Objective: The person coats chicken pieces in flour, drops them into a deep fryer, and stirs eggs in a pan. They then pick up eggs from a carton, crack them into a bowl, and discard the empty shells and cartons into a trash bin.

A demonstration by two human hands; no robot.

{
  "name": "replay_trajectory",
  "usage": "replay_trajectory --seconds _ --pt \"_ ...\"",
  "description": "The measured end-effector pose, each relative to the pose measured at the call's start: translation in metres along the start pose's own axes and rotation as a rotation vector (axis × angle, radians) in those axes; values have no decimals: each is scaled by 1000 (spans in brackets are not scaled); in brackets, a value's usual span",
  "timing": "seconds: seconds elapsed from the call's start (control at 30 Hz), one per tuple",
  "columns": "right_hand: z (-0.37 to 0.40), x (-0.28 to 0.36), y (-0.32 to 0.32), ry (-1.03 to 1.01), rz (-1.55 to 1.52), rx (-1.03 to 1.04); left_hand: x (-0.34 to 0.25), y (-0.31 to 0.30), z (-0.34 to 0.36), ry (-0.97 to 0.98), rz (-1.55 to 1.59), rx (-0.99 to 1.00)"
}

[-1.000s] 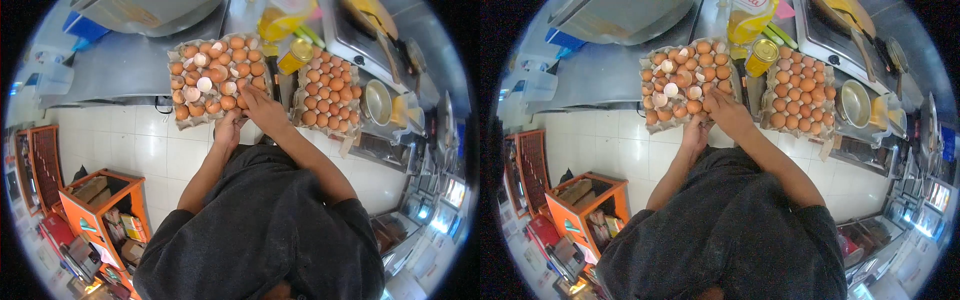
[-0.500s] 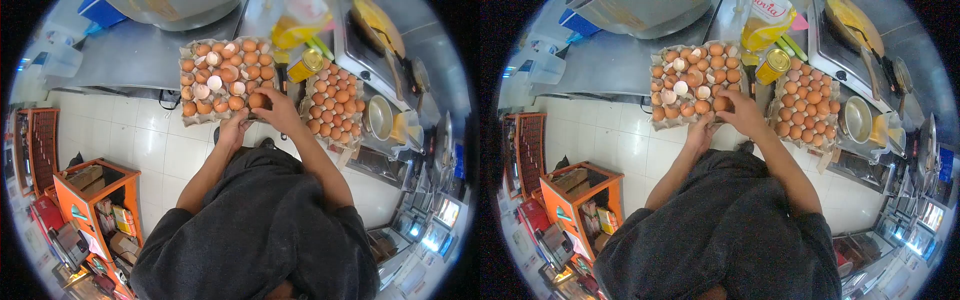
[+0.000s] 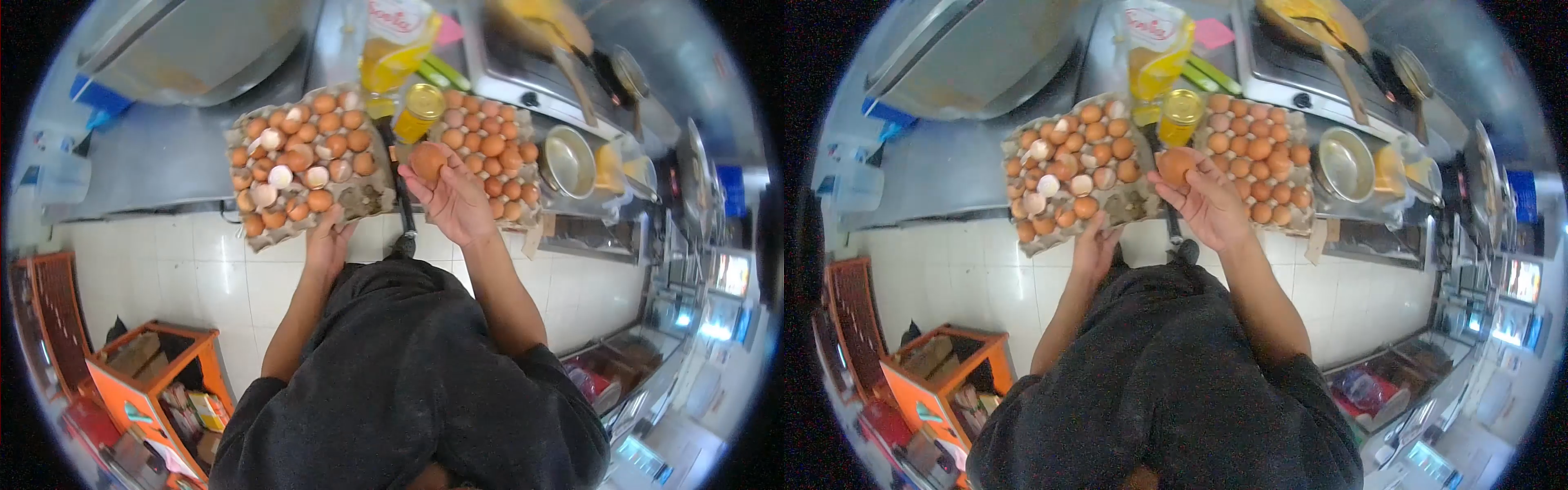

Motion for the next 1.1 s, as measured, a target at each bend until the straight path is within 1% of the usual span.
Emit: replay_trajectory --seconds 0.13,0.17,0.2,0.27,0.33,0.37,0.4,0.43,0.47,0.53,0.57,0.63,0.67,0.73,0.77,0.83,0.87,0.9,0.93,0.97,1.03,1.1 --pt "22 37 -27 -99 115 -87 3 -1 -1 -39 -25 25" --pt "29 53 -33 -139 230 -202 2 -2 -1 -32 -38 3" --pt "35 66 -47 -160 236 -222 1 -3 0 -22 -50 -21" --pt "55 104 -92 -249 229 -434 1 -3 0 -40 -54 -2" --pt "79 147 -100 -357 445 -633 0 -1 -1 -39 -50 8" --pt "85 160 -109 -362 447 -639 -2 -2 -1 -41 -60 -24" --pt "96 180 -123 -376 757 -790 -3 -2 1 -41 -71 -58" --pt "105 197 -135 -380 1070 -934 -4 3 2 -28 -61 -31" --pt "108 204 -152 -381 1068 -934 -5 4 3 -27 -64 -31" --pt "107 218 -167 -412 1524 -962 -6 3 4 -36 -82 -60" --pt "103 218 -164 -415 1521 -960 -7 2 5 -33 -83 -59" --pt "89 215 -152 -412 1685 -896 -7 -2 5 -47 -113 -73" --pt "83 217 -149 -417 1680 -893 -8 -2 5 -41 -117 -72" --pt "64 212 -130 -441 2021 -714 -6 -7 6 -83 -128 -98" --pt "61 210 -123 -442 2013 -709 -7 -4 8 -99 -132 -75" --pt "54 204 -123 -177 2088 -867 -6 0 13 -113 -120 -56" --pt "48 200 -147 -104 2276 -723 -9 -2 16 -122 -102 -41" --pt "38 195 -173 -39 2454 -548 -7 -21 8 -119 -85 -43" --pt "39 196 -156 -48 2252 -693 -14 -12 17 -68 -64 -34" --pt "46 192 -135 -41 2044 -816 -17 -19 17 -57 -41 -43" --pt "42 189 -149 -47 2078 -786 -27 -32 22 -9 -8 -84" --pt "39 191 -167 2 2183 -772 -33 -32 29 -1 16 -23"
Point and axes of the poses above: each hand's wrist, its own z-axis away from the middle knuckle, its own y-axis out of the palm, x = y × z, the point moved 7 cm from there along -z, towards the middle knuckle, and after that the axes turned 2 degrees about -y, right-handed, at the moved point
